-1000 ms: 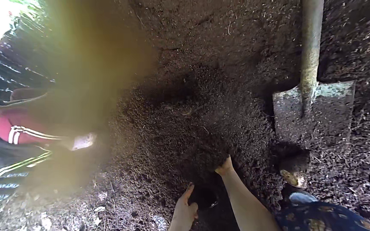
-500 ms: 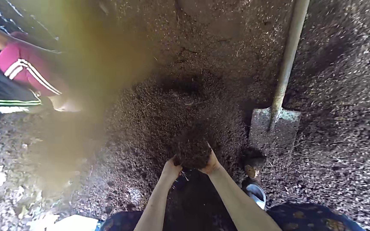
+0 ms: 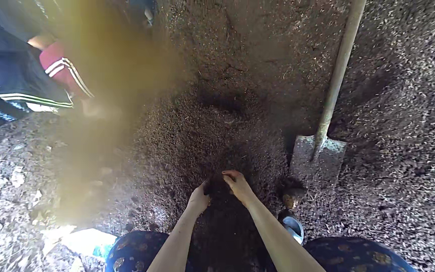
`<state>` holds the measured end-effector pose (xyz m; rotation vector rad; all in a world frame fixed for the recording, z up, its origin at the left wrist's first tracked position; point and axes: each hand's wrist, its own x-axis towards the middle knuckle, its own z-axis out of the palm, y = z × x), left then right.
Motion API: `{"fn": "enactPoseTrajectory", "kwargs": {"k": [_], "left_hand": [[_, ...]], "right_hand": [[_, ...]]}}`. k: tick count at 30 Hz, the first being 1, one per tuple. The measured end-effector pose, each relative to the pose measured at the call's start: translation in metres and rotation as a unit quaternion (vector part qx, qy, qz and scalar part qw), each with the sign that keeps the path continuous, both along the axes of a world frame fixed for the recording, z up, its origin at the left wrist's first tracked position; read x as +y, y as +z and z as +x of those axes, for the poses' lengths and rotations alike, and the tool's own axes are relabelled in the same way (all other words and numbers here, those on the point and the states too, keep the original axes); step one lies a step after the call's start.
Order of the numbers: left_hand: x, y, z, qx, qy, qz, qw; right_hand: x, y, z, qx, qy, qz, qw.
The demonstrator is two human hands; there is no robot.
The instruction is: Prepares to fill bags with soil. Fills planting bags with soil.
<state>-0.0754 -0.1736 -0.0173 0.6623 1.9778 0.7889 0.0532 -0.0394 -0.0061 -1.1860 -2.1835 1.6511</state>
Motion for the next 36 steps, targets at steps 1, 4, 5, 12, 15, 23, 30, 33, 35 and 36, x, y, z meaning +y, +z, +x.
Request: {"fn": "enactPoseTrajectory", "kwargs": {"k": [1, 4, 5, 12, 15, 23, 30, 33, 35, 36], "left_hand": [[-0.002, -0.001, 0.000, 0.008, -0.007, -0.005, 1.000], [-0.007, -0.007, 0.004, 0.024, -0.034, -0.035, 0.999], [-0.009, -0.008, 0.005, 0.028, -0.047, -0.047, 0.997], [-0.020, 0.019, 0.004, -0.026, 0.053, 0.009, 0.998], [-0.023, -0.001, -0.003, -0.014, 0.060, -0.009, 0.998], [-0.027, -0.007, 0.007, 0.016, 0.022, -0.062, 0.998], [-0.039, 0.046, 0.001, 0.026, 0.084, 0.000, 0.996], [-0.047, 0.072, 0.007, 0.023, 0.094, 0.049, 0.994], [-0.047, 0.064, 0.011, 0.019, 0.101, 0.071, 0.992], [-0.044, 0.049, 0.012, 0.020, 0.096, 0.067, 0.993]], "right_hand": [[0.001, -0.004, 0.006, -0.077, 0.006, 0.071, 0.994], [-0.007, -0.025, 0.018, -0.266, 0.115, 0.080, 0.954], [-0.011, -0.032, 0.017, -0.271, 0.147, 0.062, 0.949], [0.016, 0.059, 0.009, -0.147, 0.077, 0.156, 0.974], [0.023, 0.037, 0.011, -0.160, 0.053, 0.124, 0.978], [-0.040, -0.035, -0.019, -0.260, 0.154, 0.028, 0.953], [-0.033, 0.025, -0.023, -0.240, 0.186, 0.149, 0.941], [-0.036, 0.051, -0.010, -0.200, 0.137, 0.172, 0.955], [-0.038, 0.041, -0.007, -0.196, 0.116, 0.185, 0.956], [-0.038, 0.025, -0.007, -0.204, 0.112, 0.183, 0.955]]}}
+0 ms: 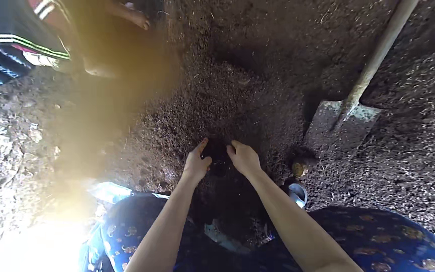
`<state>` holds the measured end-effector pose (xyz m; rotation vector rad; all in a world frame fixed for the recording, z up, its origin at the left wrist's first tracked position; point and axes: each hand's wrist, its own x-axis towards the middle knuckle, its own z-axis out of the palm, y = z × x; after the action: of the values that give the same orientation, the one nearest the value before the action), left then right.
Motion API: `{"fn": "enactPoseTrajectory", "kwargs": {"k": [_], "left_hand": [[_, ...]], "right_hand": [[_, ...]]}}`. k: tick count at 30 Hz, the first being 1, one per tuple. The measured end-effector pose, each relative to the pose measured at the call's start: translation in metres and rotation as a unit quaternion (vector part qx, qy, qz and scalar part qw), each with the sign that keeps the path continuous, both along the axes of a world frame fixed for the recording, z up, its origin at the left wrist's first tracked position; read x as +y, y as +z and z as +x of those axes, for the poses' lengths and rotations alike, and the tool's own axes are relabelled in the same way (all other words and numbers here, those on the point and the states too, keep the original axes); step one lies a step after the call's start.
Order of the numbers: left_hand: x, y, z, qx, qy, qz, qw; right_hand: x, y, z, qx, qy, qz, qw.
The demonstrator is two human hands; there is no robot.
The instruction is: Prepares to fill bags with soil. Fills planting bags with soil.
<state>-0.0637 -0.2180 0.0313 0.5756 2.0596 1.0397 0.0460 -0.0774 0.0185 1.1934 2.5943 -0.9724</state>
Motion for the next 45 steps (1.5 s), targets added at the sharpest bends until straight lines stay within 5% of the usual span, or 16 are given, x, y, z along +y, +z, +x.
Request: {"fn": "enactPoseTrajectory", "kwargs": {"k": [4, 9, 14, 18, 23, 26, 30, 33, 37, 40, 45], "left_hand": [[0.012, -0.068, -0.007, 0.013, -0.072, -0.091, 0.993], [0.012, -0.028, -0.010, 0.033, -0.066, -0.063, 0.995], [0.009, -0.060, -0.007, 0.035, -0.102, -0.097, 0.989], [0.012, -0.054, -0.011, 0.059, -0.142, -0.113, 0.982], [0.015, -0.055, -0.016, 0.159, -0.170, -0.147, 0.961], [0.019, -0.048, -0.019, 0.189, -0.219, -0.200, 0.936], [0.024, -0.042, -0.023, 0.194, -0.265, -0.259, 0.908], [0.027, -0.026, -0.028, 0.173, -0.251, -0.268, 0.914], [0.013, 0.006, -0.048, 0.203, -0.167, -0.200, 0.944], [-0.027, 0.045, -0.089, 0.255, -0.035, -0.148, 0.955], [-0.181, 0.079, -0.193, 0.432, 0.180, -0.123, 0.875]], "right_hand": [[0.002, -0.052, -0.003, -0.102, 0.029, -0.055, 0.993], [0.001, -0.009, 0.003, -0.073, 0.020, -0.010, 0.997], [0.003, -0.042, 0.006, -0.115, 0.021, -0.045, 0.992], [0.005, -0.027, 0.000, -0.136, 0.041, -0.066, 0.988], [0.022, -0.018, -0.007, 0.010, 0.032, -0.100, 0.994], [0.045, -0.045, -0.010, 0.124, -0.053, -0.185, 0.973], [0.054, -0.107, 0.001, 0.176, -0.327, -0.385, 0.845], [0.045, -0.142, 0.004, 0.183, -0.431, -0.482, 0.741], [0.041, -0.167, -0.023, 0.262, -0.467, -0.517, 0.667], [0.049, -0.179, -0.048, 0.402, -0.492, -0.565, 0.527], [0.090, -0.183, -0.098, 0.471, -0.463, -0.611, 0.435]]}}
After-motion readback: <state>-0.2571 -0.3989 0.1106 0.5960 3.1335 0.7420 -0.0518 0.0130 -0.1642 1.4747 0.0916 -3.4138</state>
